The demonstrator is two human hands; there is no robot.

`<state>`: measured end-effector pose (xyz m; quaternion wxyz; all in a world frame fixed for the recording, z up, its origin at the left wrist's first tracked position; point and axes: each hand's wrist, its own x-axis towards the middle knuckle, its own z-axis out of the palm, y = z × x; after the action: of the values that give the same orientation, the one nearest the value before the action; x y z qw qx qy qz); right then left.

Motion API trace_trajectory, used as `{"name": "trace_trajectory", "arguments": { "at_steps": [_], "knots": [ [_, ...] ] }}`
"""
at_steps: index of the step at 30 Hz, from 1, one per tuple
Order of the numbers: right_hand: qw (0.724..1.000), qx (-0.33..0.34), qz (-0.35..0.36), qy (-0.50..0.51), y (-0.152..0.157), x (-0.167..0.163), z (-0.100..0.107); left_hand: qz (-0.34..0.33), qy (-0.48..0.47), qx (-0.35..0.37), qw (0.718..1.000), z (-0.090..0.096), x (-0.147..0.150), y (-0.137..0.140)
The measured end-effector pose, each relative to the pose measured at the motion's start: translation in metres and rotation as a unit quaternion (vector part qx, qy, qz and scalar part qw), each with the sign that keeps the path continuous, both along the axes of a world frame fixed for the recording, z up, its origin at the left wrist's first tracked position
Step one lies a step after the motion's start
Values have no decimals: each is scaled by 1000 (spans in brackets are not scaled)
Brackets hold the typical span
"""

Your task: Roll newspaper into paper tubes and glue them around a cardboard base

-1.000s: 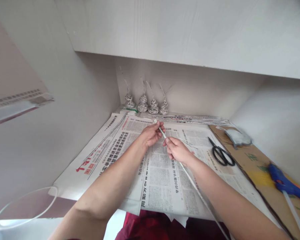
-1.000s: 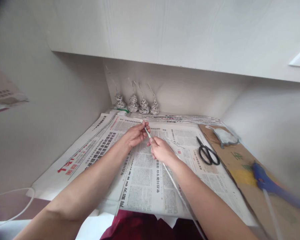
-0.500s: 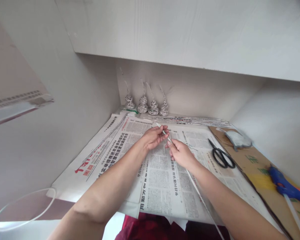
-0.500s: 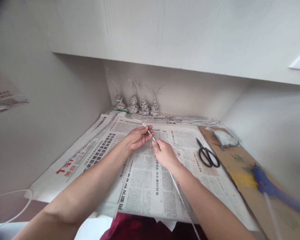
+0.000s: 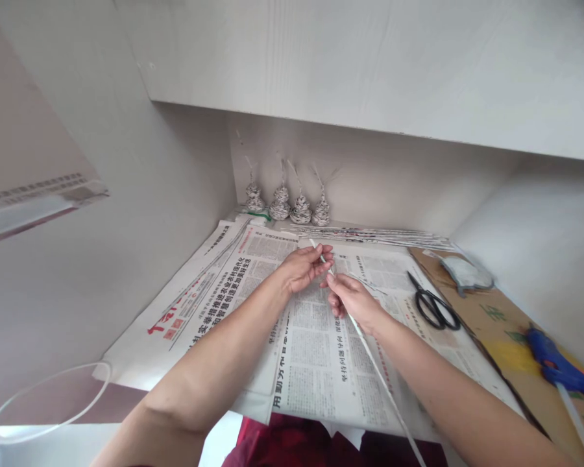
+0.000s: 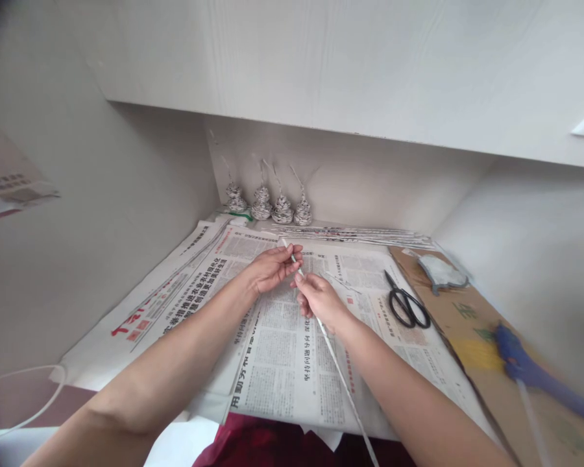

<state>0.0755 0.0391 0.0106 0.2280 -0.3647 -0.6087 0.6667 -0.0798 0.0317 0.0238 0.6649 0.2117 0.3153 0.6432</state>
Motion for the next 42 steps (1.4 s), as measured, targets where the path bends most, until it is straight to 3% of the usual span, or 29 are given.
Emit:
{"name": "trace_trajectory", "arguments": {
  "at_steps": [2, 3, 6, 8, 10, 14, 18, 20, 24, 27, 30, 34, 37, 40, 42],
  "knots": [
    [999, 25, -21, 7, 1, -2, -2, -8, 3, 2, 1000, -2, 0, 0],
    [999, -4, -12, 31, 2, -2, -1, -11, 2, 4, 1000, -2, 1, 1],
    [974, -169, 52, 143, 3, -2, 2, -19, -5, 12, 1000, -3, 2, 0],
    [948, -239, 80, 192, 3, 0, 3, -24, -9, 16, 1000, -2, 4, -1],
    [950, -242, 75, 181, 4, 2, 1, -26, -10, 14, 1000, -3, 4, -1],
    [984, -150, 27, 94, 9, 5, -5, -29, 0, 9, 1000, -6, 5, 0],
    [992, -91, 21, 84, 18, 4, -7, -43, 42, 19, 998, -10, 5, 1],
    [988, -105, 42, 103, 20, 3, -8, -41, 57, 14, 997, -11, 5, 2],
    [952, -215, 102, 190, 21, 2, -10, -38, 46, -17, 998, -12, 5, 3],
    [937, -263, 98, 209, 23, 4, -15, -53, 48, -23, 997, -12, 6, 3],
    [937, -270, 93, 203, 26, 10, -19, -79, 45, -6, 996, -13, 8, 1],
    [944, -236, 104, 207, 25, 16, -17, -113, 16, 20, 993, -12, 11, -1],
    [962, -186, 91, 177, 22, 16, -14, -98, 7, 24, 995, -12, 13, -1],
    [996, -28, 45, 71, 21, 15, -12, -61, 32, 20, 997, -12, 13, 2],
    [992, 126, 3, -12, 21, 16, -11, -44, 48, 15, 998, -14, 12, 3]
  ]
}}
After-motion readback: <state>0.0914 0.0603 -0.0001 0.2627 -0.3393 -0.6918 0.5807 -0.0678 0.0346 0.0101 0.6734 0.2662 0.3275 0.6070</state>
